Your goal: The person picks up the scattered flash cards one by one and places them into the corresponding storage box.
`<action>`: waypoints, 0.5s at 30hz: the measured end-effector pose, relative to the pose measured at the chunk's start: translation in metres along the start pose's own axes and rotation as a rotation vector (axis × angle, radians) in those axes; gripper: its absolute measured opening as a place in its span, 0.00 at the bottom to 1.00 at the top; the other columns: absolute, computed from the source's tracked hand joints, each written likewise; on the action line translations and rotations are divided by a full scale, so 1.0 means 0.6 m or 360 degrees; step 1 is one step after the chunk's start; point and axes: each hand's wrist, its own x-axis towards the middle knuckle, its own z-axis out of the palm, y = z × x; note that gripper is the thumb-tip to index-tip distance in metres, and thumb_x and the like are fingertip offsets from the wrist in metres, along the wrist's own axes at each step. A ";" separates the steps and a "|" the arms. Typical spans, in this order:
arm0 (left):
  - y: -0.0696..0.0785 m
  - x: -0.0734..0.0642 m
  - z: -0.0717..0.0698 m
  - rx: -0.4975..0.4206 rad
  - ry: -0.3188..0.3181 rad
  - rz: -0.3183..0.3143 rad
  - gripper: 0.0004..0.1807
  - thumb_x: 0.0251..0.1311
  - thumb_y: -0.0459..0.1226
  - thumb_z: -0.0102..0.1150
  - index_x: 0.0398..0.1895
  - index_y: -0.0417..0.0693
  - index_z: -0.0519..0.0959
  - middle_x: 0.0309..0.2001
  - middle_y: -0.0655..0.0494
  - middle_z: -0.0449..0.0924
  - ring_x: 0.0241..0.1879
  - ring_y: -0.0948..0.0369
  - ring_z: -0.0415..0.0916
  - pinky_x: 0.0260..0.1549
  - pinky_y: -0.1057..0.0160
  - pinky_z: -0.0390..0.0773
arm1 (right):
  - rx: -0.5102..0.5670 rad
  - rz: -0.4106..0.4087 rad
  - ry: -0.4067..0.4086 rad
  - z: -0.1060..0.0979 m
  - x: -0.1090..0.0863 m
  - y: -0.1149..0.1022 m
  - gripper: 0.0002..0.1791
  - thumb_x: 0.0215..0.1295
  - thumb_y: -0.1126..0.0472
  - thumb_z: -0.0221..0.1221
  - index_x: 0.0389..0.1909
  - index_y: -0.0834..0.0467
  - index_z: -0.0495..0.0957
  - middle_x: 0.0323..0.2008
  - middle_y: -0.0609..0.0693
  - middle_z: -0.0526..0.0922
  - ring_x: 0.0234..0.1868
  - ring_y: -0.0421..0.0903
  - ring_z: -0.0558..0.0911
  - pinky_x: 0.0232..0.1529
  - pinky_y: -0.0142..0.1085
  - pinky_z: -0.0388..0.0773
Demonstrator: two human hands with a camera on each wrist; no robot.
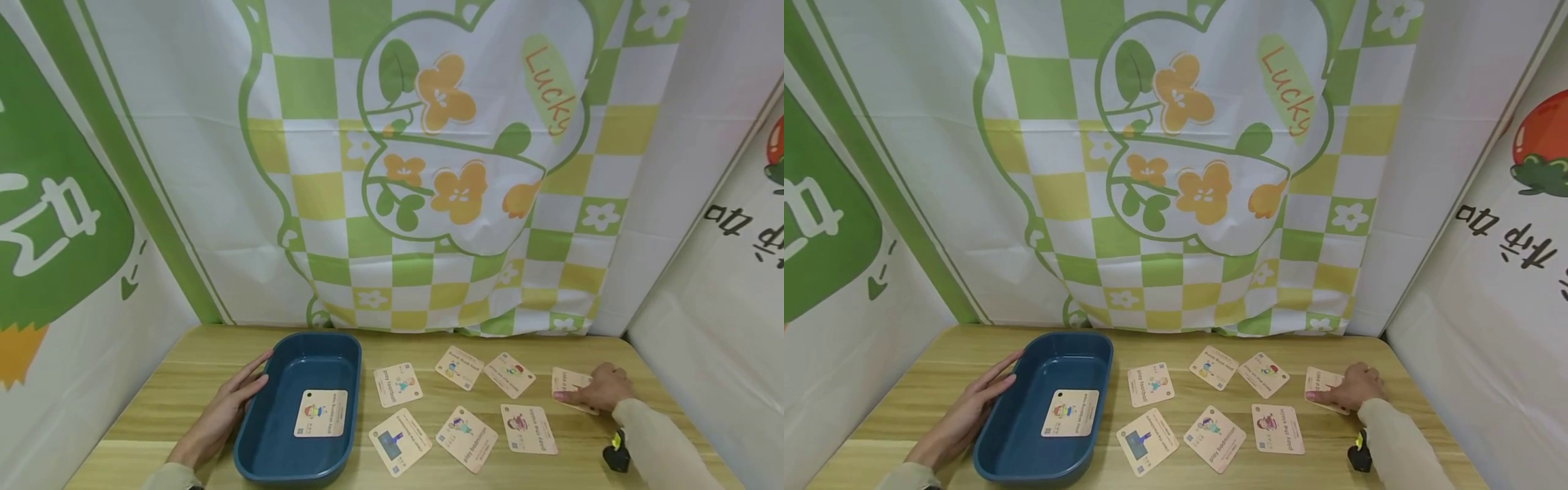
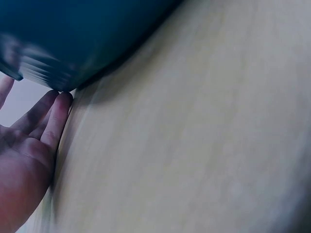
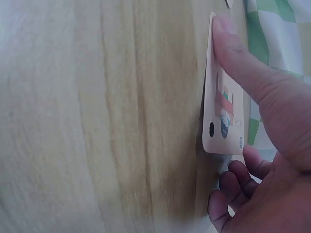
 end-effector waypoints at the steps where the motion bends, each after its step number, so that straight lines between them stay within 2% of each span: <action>1: 0.000 0.000 0.000 -0.0006 -0.0001 0.0002 0.35 0.79 0.49 0.47 0.83 0.54 0.50 0.77 0.35 0.52 0.69 0.47 0.64 0.53 0.67 0.74 | 0.0006 0.0000 0.0012 0.000 0.001 0.003 0.65 0.37 0.27 0.76 0.49 0.84 0.66 0.41 0.76 0.71 0.44 0.69 0.75 0.46 0.58 0.76; 3: 0.001 0.000 0.000 -0.0015 -0.0001 0.0004 0.35 0.79 0.49 0.47 0.83 0.54 0.50 0.76 0.36 0.53 0.68 0.47 0.64 0.53 0.67 0.74 | 0.0011 -0.0013 0.0034 0.001 0.004 0.011 0.64 0.38 0.27 0.75 0.48 0.85 0.68 0.40 0.75 0.72 0.42 0.67 0.76 0.44 0.56 0.78; 5: 0.001 0.000 0.001 -0.0023 -0.0002 0.0007 0.35 0.79 0.49 0.47 0.83 0.54 0.50 0.76 0.35 0.53 0.68 0.47 0.65 0.53 0.67 0.74 | 0.0036 -0.0033 0.0054 0.002 0.008 0.020 0.57 0.38 0.27 0.75 0.39 0.81 0.73 0.34 0.69 0.74 0.35 0.61 0.77 0.37 0.50 0.79; 8: 0.001 0.000 0.001 -0.0031 -0.0007 0.0012 0.35 0.79 0.49 0.47 0.83 0.54 0.50 0.76 0.35 0.53 0.67 0.48 0.66 0.53 0.67 0.75 | 0.0120 -0.0068 0.0072 0.004 0.009 0.032 0.41 0.42 0.31 0.76 0.22 0.69 0.77 0.22 0.57 0.75 0.24 0.50 0.73 0.25 0.40 0.73; 10: 0.000 0.000 0.000 -0.0038 -0.0015 0.0017 0.35 0.79 0.48 0.47 0.83 0.53 0.50 0.76 0.35 0.53 0.66 0.50 0.67 0.53 0.67 0.75 | 0.0202 -0.0093 0.0083 0.004 0.007 0.038 0.33 0.44 0.34 0.77 0.14 0.60 0.75 0.15 0.49 0.73 0.18 0.44 0.68 0.20 0.35 0.66; 12: 0.000 0.000 0.000 -0.0047 -0.0018 0.0022 0.35 0.79 0.48 0.47 0.83 0.53 0.50 0.76 0.34 0.53 0.66 0.51 0.68 0.54 0.66 0.75 | 0.0279 -0.0125 0.0083 0.002 0.004 0.043 0.29 0.49 0.38 0.76 0.14 0.58 0.78 0.12 0.46 0.75 0.15 0.41 0.65 0.19 0.33 0.63; 15: -0.001 0.000 0.000 -0.0051 -0.0021 0.0029 0.35 0.79 0.48 0.47 0.83 0.53 0.50 0.76 0.34 0.53 0.65 0.52 0.69 0.54 0.66 0.75 | 0.0323 -0.0175 0.0098 -0.004 0.000 0.049 0.24 0.57 0.45 0.73 0.18 0.60 0.80 0.14 0.46 0.76 0.16 0.41 0.65 0.19 0.33 0.63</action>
